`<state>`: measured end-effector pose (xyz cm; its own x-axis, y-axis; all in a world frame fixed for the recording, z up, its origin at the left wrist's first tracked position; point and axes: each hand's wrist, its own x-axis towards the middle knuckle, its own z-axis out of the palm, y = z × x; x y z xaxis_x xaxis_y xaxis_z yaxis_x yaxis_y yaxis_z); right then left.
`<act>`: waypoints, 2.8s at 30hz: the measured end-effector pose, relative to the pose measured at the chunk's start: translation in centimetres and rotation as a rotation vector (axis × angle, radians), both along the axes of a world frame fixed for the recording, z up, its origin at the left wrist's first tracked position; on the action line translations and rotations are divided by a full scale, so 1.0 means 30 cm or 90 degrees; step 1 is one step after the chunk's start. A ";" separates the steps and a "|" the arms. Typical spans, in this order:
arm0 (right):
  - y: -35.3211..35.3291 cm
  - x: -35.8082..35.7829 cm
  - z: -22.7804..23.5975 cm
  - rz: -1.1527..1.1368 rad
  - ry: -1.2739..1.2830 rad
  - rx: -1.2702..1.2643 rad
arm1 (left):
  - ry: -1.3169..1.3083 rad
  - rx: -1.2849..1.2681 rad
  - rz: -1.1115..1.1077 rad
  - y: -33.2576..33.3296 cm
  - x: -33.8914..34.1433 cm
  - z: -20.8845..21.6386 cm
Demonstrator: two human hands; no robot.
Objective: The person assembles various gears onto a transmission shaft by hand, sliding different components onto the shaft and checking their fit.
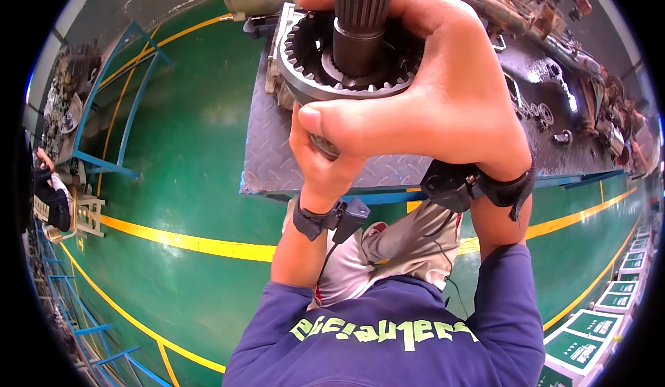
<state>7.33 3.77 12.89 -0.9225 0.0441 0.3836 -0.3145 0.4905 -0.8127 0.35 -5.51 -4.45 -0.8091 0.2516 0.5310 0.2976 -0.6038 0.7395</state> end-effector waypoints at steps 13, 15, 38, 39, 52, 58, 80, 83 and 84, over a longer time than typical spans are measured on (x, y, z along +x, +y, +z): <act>0.025 0.029 -0.005 -0.028 0.007 0.085 | 0.119 0.062 -0.051 0.035 -0.028 0.003; 0.026 0.038 -0.008 -0.034 0.012 0.086 | 0.132 0.041 -0.052 0.037 -0.033 -0.005; 0.073 -0.088 -0.190 0.071 0.254 -0.106 | -0.023 0.014 -0.036 -0.010 -0.003 0.137; 0.055 -0.078 -0.181 0.099 0.205 -0.161 | -0.021 0.031 -0.036 -0.022 -0.007 0.124; 0.071 -0.106 0.038 0.129 0.037 0.199 | -0.021 -0.041 0.011 -0.050 -0.040 0.063; 0.114 -0.079 0.114 0.146 0.033 0.002 | 0.024 0.065 -0.027 -0.005 -0.022 0.109; 0.066 -0.063 -0.155 0.000 0.156 -0.025 | 0.060 0.036 0.064 0.003 -0.020 0.111; 0.070 -0.097 -0.168 0.029 0.179 -0.055 | 0.032 0.029 0.065 -0.004 -0.016 0.123; 0.071 -0.109 -0.170 0.050 0.194 -0.059 | 0.014 0.030 0.068 -0.007 -0.018 0.126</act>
<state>4.04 5.90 7.78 -0.7676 0.0244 0.6404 -0.5844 0.3836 -0.7151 -0.18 -5.71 -0.67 -0.8184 0.1397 0.5575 0.3769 -0.6017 0.7042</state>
